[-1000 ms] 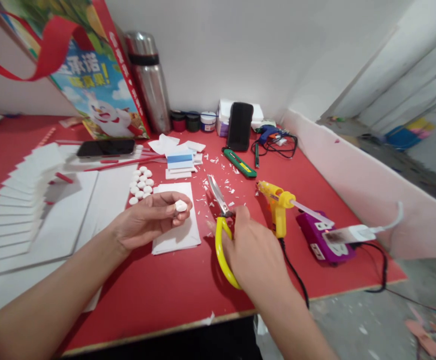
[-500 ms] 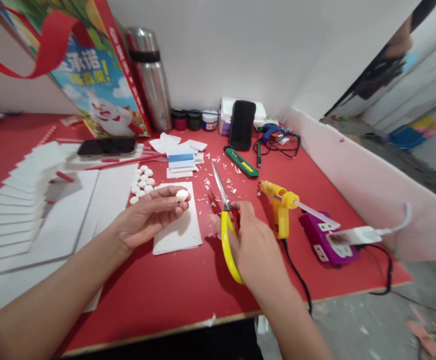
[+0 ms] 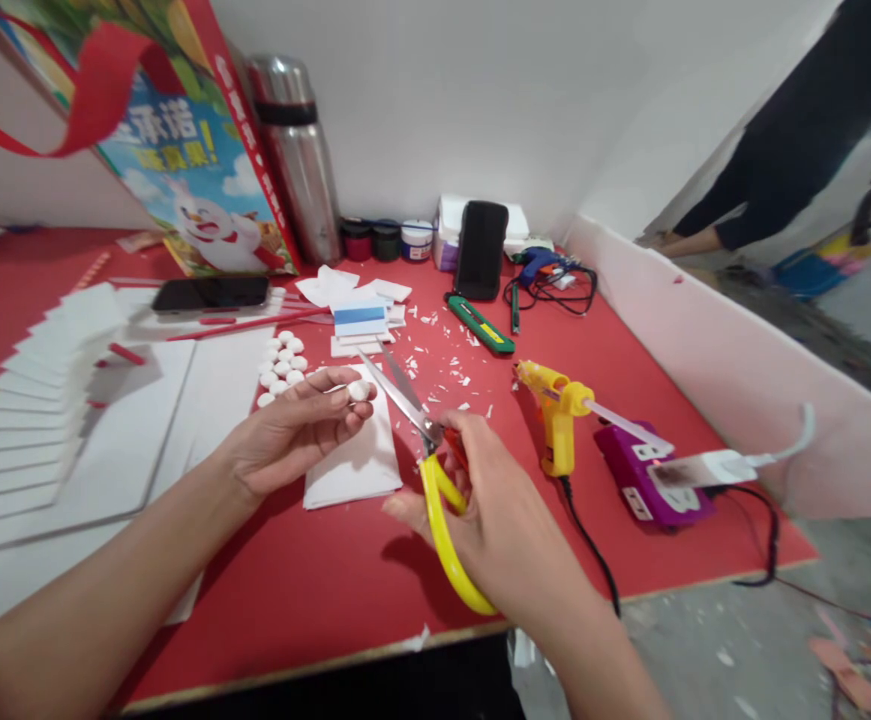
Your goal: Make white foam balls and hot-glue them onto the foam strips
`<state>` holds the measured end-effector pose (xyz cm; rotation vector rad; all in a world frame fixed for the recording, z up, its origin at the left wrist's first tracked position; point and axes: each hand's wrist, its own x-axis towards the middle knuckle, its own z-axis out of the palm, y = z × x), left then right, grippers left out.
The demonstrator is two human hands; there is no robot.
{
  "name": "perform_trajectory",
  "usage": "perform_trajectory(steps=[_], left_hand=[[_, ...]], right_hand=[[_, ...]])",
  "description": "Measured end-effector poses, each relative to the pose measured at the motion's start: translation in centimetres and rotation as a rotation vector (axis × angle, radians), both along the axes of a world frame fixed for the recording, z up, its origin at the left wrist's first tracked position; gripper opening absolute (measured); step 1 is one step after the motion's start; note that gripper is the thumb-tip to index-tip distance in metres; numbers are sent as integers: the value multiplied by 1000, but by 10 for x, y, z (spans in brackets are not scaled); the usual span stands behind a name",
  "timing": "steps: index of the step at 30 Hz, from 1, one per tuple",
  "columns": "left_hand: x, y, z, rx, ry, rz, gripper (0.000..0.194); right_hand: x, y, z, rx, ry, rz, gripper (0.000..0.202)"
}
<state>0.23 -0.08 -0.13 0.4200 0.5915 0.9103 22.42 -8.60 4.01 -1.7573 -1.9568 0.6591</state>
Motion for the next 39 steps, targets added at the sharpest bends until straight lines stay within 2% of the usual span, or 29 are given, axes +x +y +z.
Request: perform_trajectory(steps=[5,15,25,39], left_hand=[[-1,0,-3,83,-43,-84,18],[1,-2,0,132,-48,-128,18],[0,-2,-2,134,-62,-133,17],[-1,-2,-1,89,2,-148,18]], right_hand=[[-1,-2,-5,106,-128,79,68],[-8,1,-8,211,-215,136,60],[-8,0,-10,277,-239,138,62],[-6,-2,-21,318,-188,136,39]])
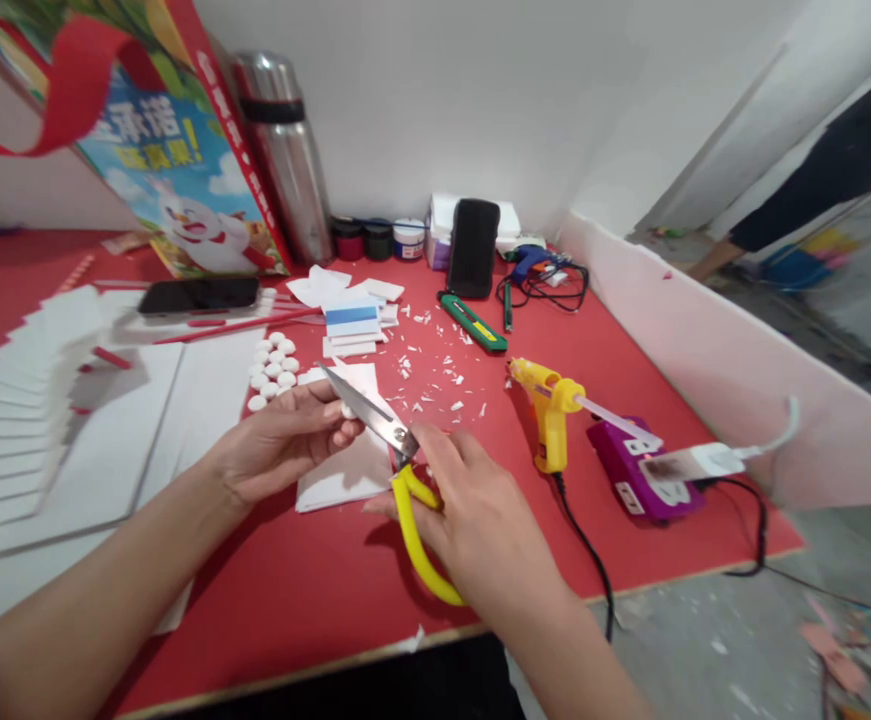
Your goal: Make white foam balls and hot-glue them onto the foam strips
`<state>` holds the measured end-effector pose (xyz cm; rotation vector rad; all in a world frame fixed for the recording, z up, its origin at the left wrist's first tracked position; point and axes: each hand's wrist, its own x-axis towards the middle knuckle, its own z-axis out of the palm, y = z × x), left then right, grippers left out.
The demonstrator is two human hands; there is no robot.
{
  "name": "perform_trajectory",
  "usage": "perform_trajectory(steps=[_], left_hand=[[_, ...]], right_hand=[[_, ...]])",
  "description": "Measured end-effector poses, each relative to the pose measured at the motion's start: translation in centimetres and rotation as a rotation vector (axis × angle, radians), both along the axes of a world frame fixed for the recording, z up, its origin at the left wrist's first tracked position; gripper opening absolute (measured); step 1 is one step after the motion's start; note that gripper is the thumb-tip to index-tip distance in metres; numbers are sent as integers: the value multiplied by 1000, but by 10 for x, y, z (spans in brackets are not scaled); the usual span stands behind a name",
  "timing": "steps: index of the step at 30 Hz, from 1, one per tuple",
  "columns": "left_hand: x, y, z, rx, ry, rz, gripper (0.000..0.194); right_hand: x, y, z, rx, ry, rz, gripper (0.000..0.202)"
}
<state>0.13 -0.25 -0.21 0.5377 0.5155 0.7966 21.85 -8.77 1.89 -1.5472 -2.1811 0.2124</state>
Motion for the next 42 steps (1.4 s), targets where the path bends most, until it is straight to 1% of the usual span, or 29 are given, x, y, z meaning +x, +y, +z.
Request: perform_trajectory(steps=[2,4,5,8,10,13,16,18,20,23,26,28,30,32,33,34,35,37,39,41,42], left_hand=[[0,0,0,4,15,-9,18],[0,-1,0,16,34,-9,18],[0,-1,0,24,41,-6,19],[1,-1,0,39,67,12,21],[1,-1,0,49,96,27,21],[0,1,-1,85,127,60,19],[-1,2,0,133,139,97,18],[-1,2,3,166,156,131,18],[-2,3,6,204,180,178,18],[-7,5,13,282,222,281,21],[-19,6,27,356,291,442,21],[-30,3,41,410,387,539,19],[-40,-3,56,518,545,595,15],[-49,-10,68,686,822,599,15],[-54,-14,71,778,982,578,17],[-58,-17,71,869,1131,554,17],[-63,-21,68,947,1255,470,17],[-70,-26,56,1096,1387,341,17],[-76,-29,38,1149,1483,195,21],[-77,-29,21,1145,1541,128,25],[-77,-29,14,1127,1560,116,25]], right_hand=[[0,0,1,-34,41,-44,37],[0,2,8,-108,35,-134,36],[-1,4,12,-162,-6,-196,34],[-4,18,24,-359,-265,-379,24],[-7,30,27,-411,-427,-454,22],[-11,48,23,-375,-517,-443,21],[-12,59,19,-358,-516,-360,22],[-14,63,22,-351,-528,-297,21],[-17,66,29,-335,-555,-246,20],[-26,74,40,-228,-562,-217,20],[-35,83,42,-60,-465,-265,33],[-37,88,36,15,-388,-293,39],[-35,90,26,39,-342,-293,39],[-30,91,16,46,-311,-279,36],[-27,92,13,56,-294,-272,35],[-23,93,10,67,-275,-267,35],[-21,94,8,78,-254,-265,35],[-17,97,5,78,-217,-258,35],[-16,99,4,59,-199,-252,34],[-17,100,3,44,-189,-244,33],[-18,100,2,40,-182,-240,33]])
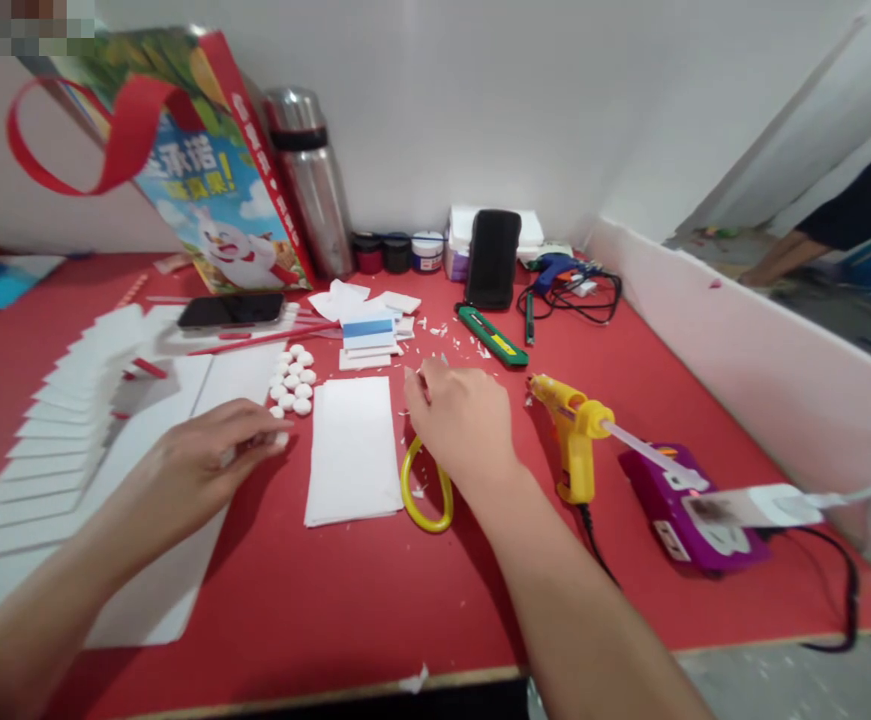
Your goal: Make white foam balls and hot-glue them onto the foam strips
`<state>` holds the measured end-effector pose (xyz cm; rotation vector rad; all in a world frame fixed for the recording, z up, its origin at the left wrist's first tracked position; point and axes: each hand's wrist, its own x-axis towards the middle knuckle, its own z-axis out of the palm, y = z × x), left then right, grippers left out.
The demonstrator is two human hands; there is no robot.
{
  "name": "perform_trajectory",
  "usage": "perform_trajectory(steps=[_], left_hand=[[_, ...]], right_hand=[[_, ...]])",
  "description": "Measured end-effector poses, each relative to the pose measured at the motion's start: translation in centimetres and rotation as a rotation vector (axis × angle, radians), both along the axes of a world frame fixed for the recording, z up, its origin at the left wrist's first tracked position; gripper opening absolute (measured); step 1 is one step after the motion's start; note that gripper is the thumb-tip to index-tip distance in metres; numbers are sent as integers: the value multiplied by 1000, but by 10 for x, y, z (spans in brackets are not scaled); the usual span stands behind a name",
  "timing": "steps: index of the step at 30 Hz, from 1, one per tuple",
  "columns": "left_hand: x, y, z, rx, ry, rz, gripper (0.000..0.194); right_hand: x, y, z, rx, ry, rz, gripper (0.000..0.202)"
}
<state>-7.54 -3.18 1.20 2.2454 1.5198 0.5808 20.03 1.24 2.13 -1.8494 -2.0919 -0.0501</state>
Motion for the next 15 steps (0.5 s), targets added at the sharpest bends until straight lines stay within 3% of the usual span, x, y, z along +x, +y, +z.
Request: perform_trajectory(steps=[5,15], left_hand=[[6,4,-15,58,7,52,22],[4,1,-11,182,32,-21,19]], right_hand=[[-1,1,-2,-36,21,8,31],[-1,2,-6,-34,62,33,32]])
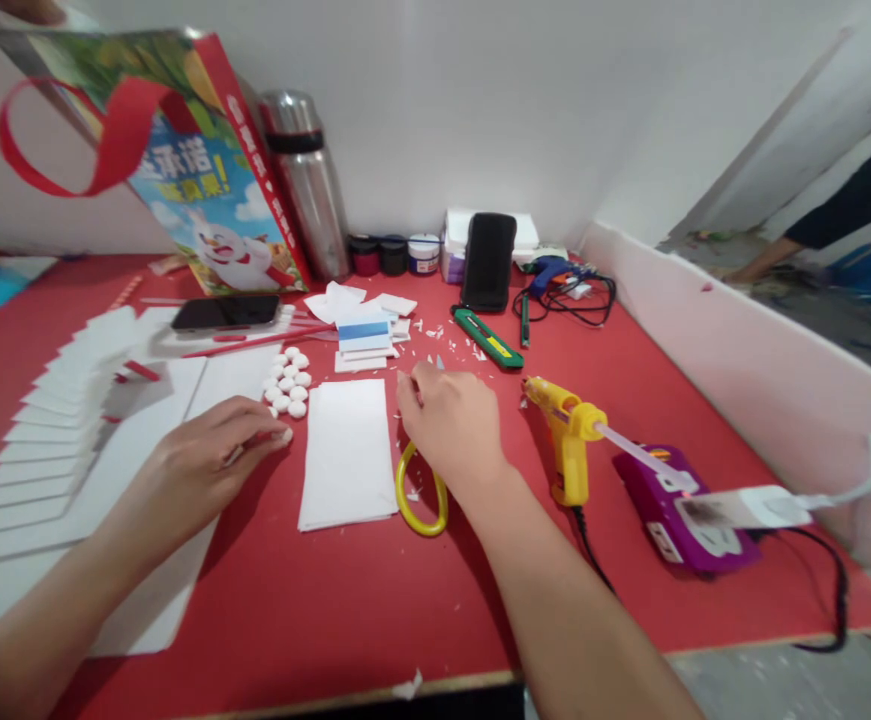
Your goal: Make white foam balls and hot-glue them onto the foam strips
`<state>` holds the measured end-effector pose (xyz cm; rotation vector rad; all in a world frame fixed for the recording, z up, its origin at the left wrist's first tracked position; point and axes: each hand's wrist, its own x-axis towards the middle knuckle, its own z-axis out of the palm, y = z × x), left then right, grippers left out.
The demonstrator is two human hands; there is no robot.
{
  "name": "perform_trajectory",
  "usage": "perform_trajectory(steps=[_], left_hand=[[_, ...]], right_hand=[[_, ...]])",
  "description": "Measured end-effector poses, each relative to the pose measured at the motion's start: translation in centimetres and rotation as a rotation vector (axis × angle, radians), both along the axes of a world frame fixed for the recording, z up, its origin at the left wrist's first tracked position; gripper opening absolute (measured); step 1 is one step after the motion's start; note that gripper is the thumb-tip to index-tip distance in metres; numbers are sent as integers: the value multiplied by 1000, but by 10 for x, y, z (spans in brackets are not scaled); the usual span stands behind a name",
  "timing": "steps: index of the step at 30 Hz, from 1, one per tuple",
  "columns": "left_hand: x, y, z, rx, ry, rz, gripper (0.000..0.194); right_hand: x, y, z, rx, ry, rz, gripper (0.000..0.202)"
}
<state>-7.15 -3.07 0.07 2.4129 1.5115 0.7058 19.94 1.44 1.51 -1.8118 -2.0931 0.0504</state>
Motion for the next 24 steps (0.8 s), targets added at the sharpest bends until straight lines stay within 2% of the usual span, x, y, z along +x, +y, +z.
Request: perform_trajectory(steps=[7,12,17,20,24], left_hand=[[-1,11,-9,144,144,-16,25],[0,17,-9,146,165,-60,24],[1,17,-8,151,200,-40,23],[2,13,0,176,285,-6,24],[11,11,21,234,288,17,22]], right_hand=[[-5,0,-5,1,-16,3,34],[-5,1,-7,-3,-19,3,34],[-5,1,-6,-23,-20,-8,36],[-6,0,-5,-40,-38,-7,36],[-6,0,-2,-47,-60,-25,31]])
